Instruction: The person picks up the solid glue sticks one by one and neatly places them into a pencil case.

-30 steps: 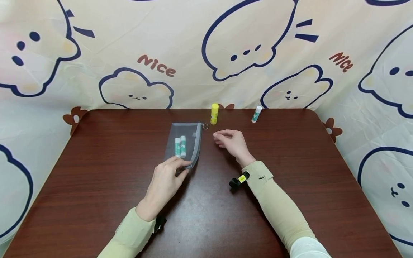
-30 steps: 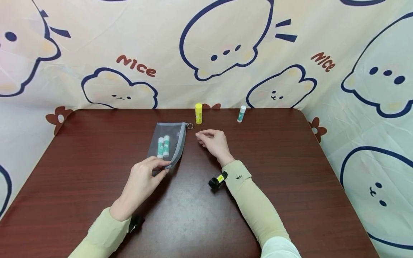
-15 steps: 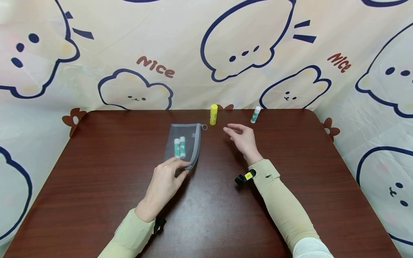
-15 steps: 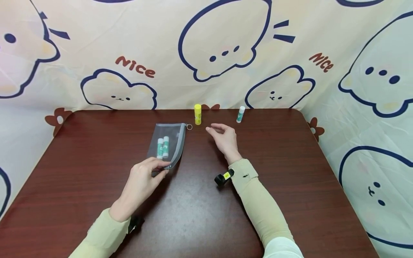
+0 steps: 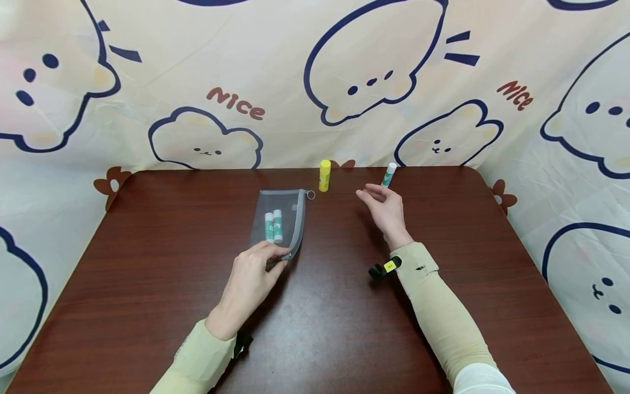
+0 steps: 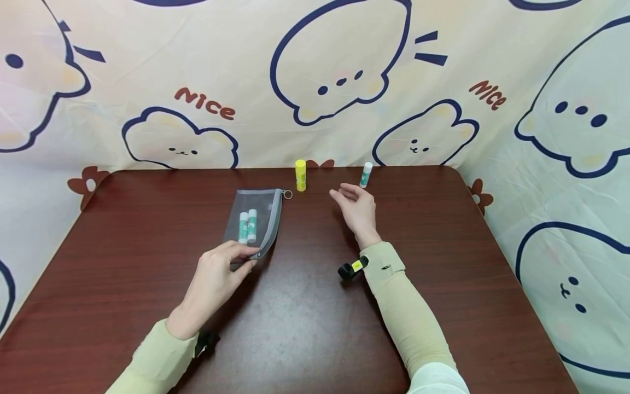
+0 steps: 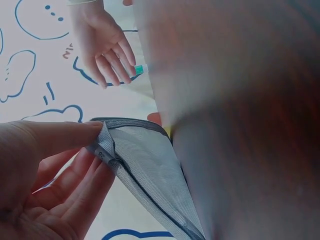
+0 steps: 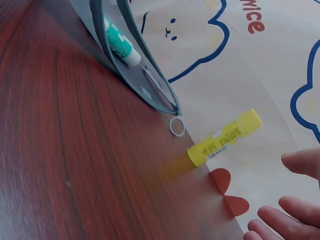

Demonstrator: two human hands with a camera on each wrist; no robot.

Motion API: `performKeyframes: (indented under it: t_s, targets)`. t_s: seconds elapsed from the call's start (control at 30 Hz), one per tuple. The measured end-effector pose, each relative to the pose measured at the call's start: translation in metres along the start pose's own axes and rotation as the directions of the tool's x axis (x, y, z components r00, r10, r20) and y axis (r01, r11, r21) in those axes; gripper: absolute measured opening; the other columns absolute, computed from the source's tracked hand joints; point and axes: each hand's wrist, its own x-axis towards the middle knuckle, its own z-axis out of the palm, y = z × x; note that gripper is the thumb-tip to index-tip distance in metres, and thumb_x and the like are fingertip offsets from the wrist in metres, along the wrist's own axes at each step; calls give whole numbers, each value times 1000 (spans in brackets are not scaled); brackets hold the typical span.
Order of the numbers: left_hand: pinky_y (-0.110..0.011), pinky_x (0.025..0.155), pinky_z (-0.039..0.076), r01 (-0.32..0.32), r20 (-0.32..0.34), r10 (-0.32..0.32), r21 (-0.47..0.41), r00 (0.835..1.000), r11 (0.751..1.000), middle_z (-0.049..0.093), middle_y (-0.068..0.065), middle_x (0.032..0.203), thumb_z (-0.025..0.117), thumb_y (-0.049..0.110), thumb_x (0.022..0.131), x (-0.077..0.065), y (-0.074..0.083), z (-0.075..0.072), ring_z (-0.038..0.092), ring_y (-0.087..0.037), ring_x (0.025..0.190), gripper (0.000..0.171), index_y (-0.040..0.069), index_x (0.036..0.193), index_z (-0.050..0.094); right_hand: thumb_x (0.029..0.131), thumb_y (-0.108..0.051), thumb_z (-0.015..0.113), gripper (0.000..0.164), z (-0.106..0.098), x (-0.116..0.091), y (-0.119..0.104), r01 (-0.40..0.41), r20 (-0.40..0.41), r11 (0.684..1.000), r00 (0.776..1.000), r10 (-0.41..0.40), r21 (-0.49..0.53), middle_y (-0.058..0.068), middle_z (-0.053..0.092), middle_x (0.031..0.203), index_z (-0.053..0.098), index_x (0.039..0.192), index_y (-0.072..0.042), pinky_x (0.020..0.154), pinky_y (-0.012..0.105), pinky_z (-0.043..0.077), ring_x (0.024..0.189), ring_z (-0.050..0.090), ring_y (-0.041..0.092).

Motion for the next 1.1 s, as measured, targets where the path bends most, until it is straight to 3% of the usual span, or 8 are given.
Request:
performKeyframes:
  t_s: [0.33,0.63,0.9,1.1]
  targets:
    - [-33,68,59,2,-1,-2,-17,1000,1000,72,-3,99,86,-4,77,0,-1,0,70,-13,83,30,8,104,79,91,-34,79,53,-15,7,3,-2,-87,1000,996,3,3,10,66,122,61,135,-9,85,30,49,108,65,22]
    - [-32,69,58,10,-1,-10,-23,1000,1000,71,-2,99,86,-5,77,0,0,-1,70,-13,83,30,7,104,79,91,-33,79,61,-28,15,5,3,-145,1000,989,-3,1,14,61,127,55,138,-4,93,32,50,112,62,23]
    - [-30,70,58,1,3,-1,-22,1000,1000,72,-1,98,86,-4,77,0,0,-2,70,-12,83,30,8,104,79,90,-30,80,64,-37,28,10,-30,-208,999,978,20,-43,13,58,135,52,142,-6,102,36,47,121,57,25]
    - [-30,69,58,3,2,-3,-23,1000,1000,71,-1,99,87,-4,77,0,-1,-2,70,-12,83,31,8,104,79,90,-31,80,64,-43,40,14,-70,-200,996,978,56,-60,13,56,140,54,143,-8,105,36,45,127,54,25]
